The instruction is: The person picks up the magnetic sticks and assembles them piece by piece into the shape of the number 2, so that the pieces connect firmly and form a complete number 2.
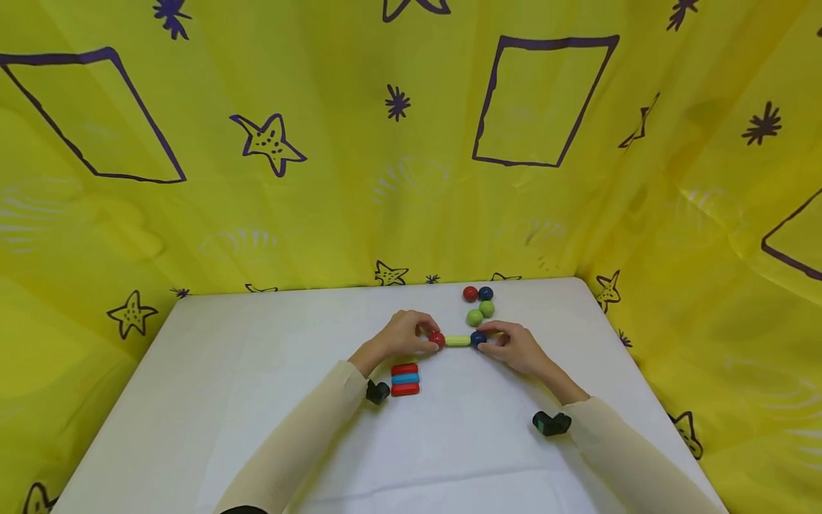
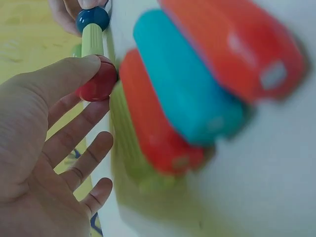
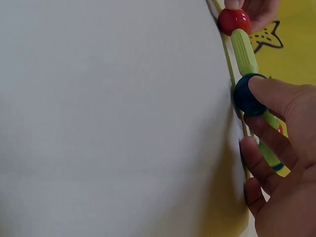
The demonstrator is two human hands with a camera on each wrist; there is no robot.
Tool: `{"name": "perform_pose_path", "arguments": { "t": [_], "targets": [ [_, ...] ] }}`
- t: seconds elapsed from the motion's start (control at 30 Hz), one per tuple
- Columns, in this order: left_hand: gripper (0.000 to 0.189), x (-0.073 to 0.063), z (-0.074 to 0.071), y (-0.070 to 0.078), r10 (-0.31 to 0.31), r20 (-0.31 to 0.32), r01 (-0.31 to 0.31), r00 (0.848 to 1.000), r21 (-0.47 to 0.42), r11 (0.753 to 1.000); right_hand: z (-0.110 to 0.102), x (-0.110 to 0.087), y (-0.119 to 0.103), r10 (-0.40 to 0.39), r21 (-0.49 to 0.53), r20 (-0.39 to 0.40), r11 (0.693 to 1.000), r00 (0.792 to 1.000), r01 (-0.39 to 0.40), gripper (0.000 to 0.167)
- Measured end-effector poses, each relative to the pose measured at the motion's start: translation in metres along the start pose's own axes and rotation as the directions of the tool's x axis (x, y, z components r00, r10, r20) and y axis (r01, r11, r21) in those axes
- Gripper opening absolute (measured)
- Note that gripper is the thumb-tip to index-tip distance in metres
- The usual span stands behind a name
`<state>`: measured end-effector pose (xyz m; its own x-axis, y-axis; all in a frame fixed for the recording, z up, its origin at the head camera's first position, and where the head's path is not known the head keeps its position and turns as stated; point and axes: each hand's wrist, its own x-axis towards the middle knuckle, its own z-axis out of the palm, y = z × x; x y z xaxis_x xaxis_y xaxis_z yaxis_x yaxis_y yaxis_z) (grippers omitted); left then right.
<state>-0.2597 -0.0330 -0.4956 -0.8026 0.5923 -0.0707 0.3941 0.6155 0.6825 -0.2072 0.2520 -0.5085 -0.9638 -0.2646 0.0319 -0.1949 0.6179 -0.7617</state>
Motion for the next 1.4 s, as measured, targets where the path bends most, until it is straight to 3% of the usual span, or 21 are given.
{"name": "perform_pose_path", "arguments": {
  "t": [0.43,0.7,1.1,1.4],
  "targets": [
    [0.027,-0.025,-0.026,-0.030,-0.001,-0.054,0.000,0.999,-0.015,1.000,0.038,0.020,-0.028,-0.009,0.018,-0.044,1.000,0.999,0.010,0.033],
    [0.029,-0.034,-0.033,-0.043,-0.054,-0.142,0.049,0.988,-0.038,0.998,0.059,0.037,-0.044,0.063,0.048,-0.076,0.997,0.995,-0.059,0.036],
    [0.027,-0.023,-0.025,-0.055,-0.029,-0.300,0.008,0.953,-0.070,0.998,0.077,0.056,-0.057,0.163,0.070,-0.222,0.986,0.961,-0.151,0.037],
    [0.028,-0.016,-0.025,-0.054,-0.041,-0.307,0.020,0.951,-0.069,0.997,0.079,0.058,-0.058,0.188,0.046,-0.275,0.982,0.943,-0.183,0.038]
  ]
}}
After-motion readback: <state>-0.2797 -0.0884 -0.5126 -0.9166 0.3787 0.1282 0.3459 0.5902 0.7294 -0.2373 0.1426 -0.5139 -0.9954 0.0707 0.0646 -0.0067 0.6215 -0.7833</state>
